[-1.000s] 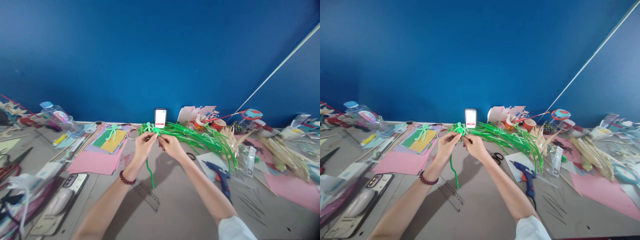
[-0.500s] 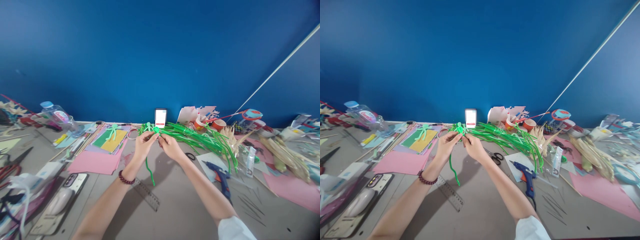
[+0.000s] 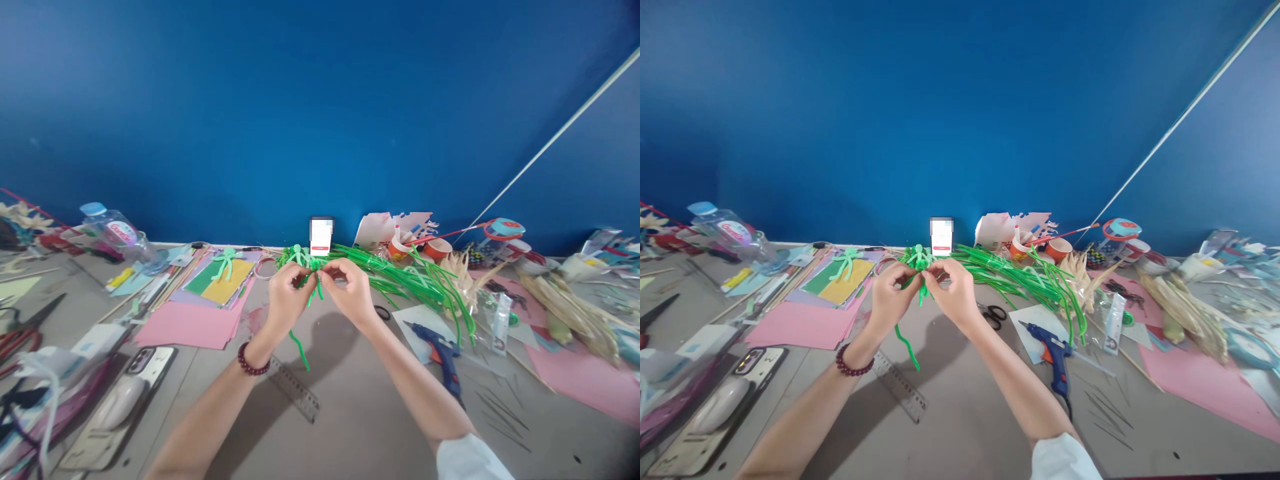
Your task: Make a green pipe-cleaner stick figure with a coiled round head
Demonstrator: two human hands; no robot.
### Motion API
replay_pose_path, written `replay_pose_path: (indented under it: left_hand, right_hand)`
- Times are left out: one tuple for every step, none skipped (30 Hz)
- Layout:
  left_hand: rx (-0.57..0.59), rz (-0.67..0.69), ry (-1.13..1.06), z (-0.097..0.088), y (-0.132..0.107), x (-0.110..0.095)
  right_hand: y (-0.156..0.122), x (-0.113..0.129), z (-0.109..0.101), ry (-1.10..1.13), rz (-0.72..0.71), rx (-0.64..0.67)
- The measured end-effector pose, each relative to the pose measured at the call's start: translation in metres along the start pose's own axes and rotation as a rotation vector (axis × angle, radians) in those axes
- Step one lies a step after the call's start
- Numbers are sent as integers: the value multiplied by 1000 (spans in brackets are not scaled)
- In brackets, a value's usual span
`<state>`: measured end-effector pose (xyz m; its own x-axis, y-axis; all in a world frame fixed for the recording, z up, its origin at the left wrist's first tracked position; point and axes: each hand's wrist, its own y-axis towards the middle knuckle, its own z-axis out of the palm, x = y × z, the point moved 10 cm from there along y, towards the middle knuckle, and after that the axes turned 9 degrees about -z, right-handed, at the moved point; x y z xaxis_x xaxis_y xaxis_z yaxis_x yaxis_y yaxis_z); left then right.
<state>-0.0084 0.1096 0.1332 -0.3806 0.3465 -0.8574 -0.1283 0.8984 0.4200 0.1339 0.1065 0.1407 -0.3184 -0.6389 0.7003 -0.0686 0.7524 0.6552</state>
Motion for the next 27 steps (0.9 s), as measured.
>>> replay_pose_path:
  left_hand:
    - [-6, 26, 36, 0, -2, -4]
    - [-12, 46, 65, 0, -3, -7]
    - [-16, 58, 88, 0, -4, -8]
    - [-20, 65, 104, 0, -4, -9]
    - [-24, 70, 117, 0, -5, -9]
    - [-26, 74, 127, 0, -5, -8]
    - [-28, 79, 135, 0, -5, -8]
    - [-28, 86, 143, 0, -5, -7]
    - [-29, 96, 152, 1, -6, -7]
    - [-31, 110, 164, 1, -6, -7]
    - [-33, 125, 180, 2, -6, -8]
    - [-36, 142, 202, 2, -7, -9]
    - [-42, 159, 227, 3, -8, -10]
    - [-50, 175, 254, 3, -9, -10]
    - [-59, 190, 280, 4, -10, -11]
    - [-65, 203, 303, 5, -11, -11]
    - [-66, 214, 322, 6, -11, -11]
    - [-63, 222, 337, 8, -12, -11]
    - [-58, 228, 348, 9, -13, -10]
    - [-53, 232, 356, 11, -13, -10]
    - [-51, 235, 361, 12, -13, -9]
    - [-52, 240, 364, 13, -13, -9]
    - [-58, 245, 367, 13, -13, -10]
    - [-65, 251, 371, 12, -13, -10]
    - [-74, 256, 377, 12, -13, -11]
    - [-84, 261, 384, 11, -13, -12]
    - [-95, 266, 392, 10, -13, -13]
  right_hand:
    - [-1, -1, 1, -6, 6, -4]
    - [-1, -2, 1, -12, 12, -13]
    - [-2, -4, 0, -19, 18, -25]
    - [-2, -6, 0, -27, 23, -35]
    - [-3, -8, 0, -34, 26, -43]
    - [-3, -9, -1, -40, 29, -46]
    - [-3, -10, 0, -45, 31, -46]
    - [-3, -11, 0, -50, 33, -46]
    - [-3, -11, 0, -56, 34, -47]
    - [-3, -11, -1, -60, 35, -50]
    - [-3, -12, -1, -62, 37, -53]
    - [-3, -12, -1, -61, 39, -56]
    - [-4, -13, -1, -56, 43, -56]
    - [-4, -14, 0, -48, 51, -54]
    - [-4, -16, 1, -35, 62, -50]
    - [-5, -19, 2, -19, 77, -47]
    - [-5, -21, 4, 1, 97, -44]
    - [-6, -25, 5, 27, 122, -43]
    - [-7, -29, 7, 56, 151, -45]
    - [-9, -32, 8, 87, 183, -49]
    - [-10, -36, 10, 117, 212, -52]
    - [-11, -38, 11, 141, 237, -55]
    - [-12, -40, 12, 155, 255, -58]
    - [-12, -40, 13, 157, 264, -64]
    - [-12, -40, 12, 146, 263, -71]
    - [-11, -38, 10, 125, 254, -80]
    - [-11, -36, 9, 99, 240, -90]
